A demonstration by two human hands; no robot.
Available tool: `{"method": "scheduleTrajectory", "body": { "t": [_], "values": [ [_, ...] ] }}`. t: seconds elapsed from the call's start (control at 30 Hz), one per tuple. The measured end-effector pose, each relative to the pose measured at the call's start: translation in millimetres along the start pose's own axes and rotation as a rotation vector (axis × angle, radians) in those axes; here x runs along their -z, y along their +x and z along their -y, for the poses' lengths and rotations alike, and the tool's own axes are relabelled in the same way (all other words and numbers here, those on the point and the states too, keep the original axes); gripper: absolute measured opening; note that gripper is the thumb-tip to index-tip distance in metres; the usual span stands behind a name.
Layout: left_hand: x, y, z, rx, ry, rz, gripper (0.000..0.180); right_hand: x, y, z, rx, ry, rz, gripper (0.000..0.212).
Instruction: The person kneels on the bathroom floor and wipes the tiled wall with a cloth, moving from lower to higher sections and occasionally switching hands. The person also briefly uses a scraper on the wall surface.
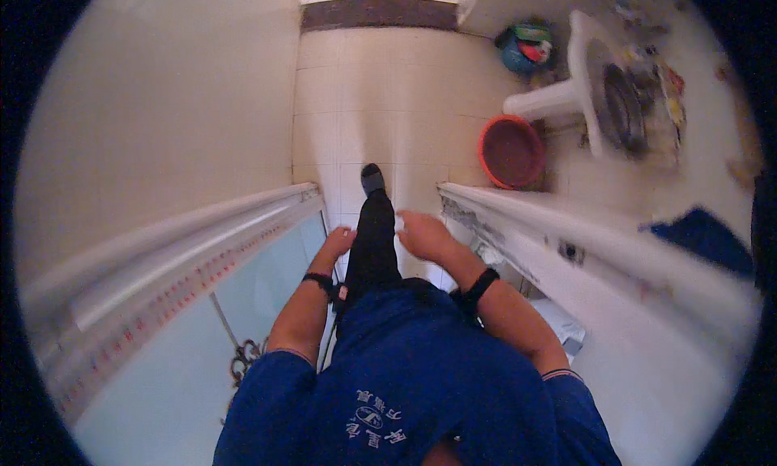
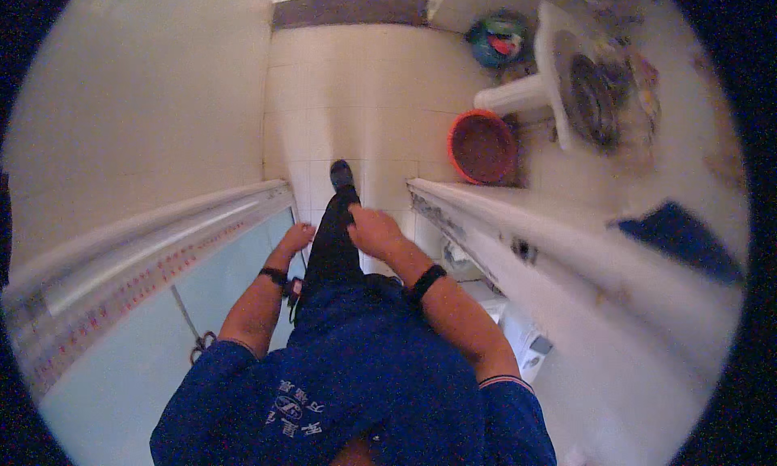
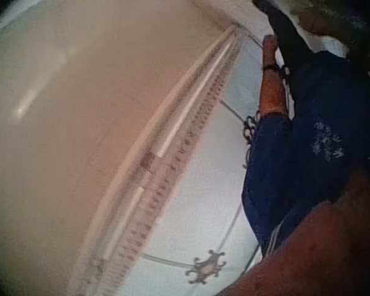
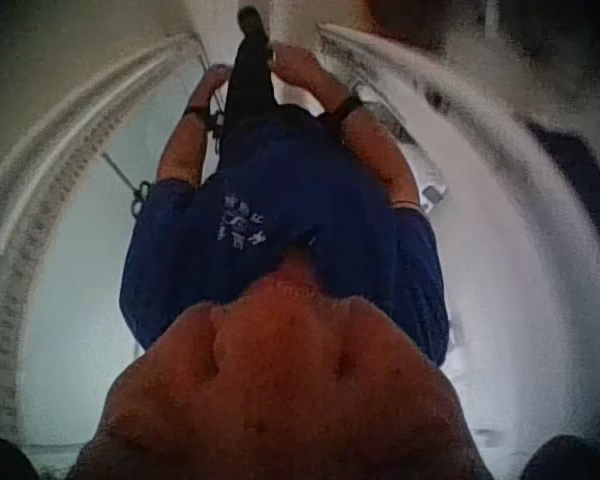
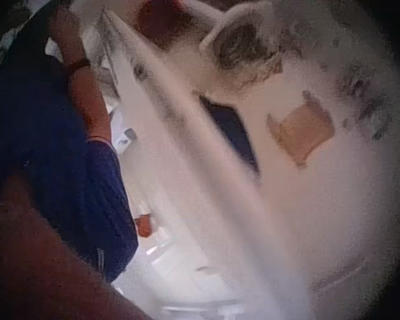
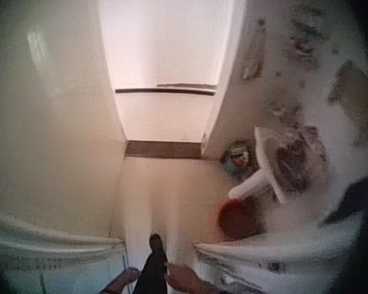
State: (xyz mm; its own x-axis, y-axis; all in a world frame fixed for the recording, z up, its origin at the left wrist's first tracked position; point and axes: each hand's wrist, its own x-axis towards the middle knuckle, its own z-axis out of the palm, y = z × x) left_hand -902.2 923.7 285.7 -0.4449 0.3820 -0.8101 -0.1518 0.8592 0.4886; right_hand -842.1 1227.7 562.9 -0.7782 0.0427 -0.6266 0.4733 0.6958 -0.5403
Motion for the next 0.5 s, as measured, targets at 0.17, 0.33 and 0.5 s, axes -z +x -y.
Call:
{"method": "scheduleTrajectory", "body": {
  "t": [0.17, 0.33, 0.5],
  "values": [
    [178.8, 66.9, -139.7, -0.105, -0.273, -0.261, 0.049, 186.1, 89.8, 108.7, 0.105, 0.372, -0.312, 0.039],
    [320.3, 98.5, -242.3, -0.155, -0.55, -0.307, 0.05, 390.2, 63.0, 205.6, 0.521, 0.537, -0.78, 0.032],
    [410.4, 169.6, -285.8, -0.153, -0.552, -0.263, 0.047, 521.2, 71.7, 263.6, 0.733, 0.281, -1.027, 0.082]
  ]
}}
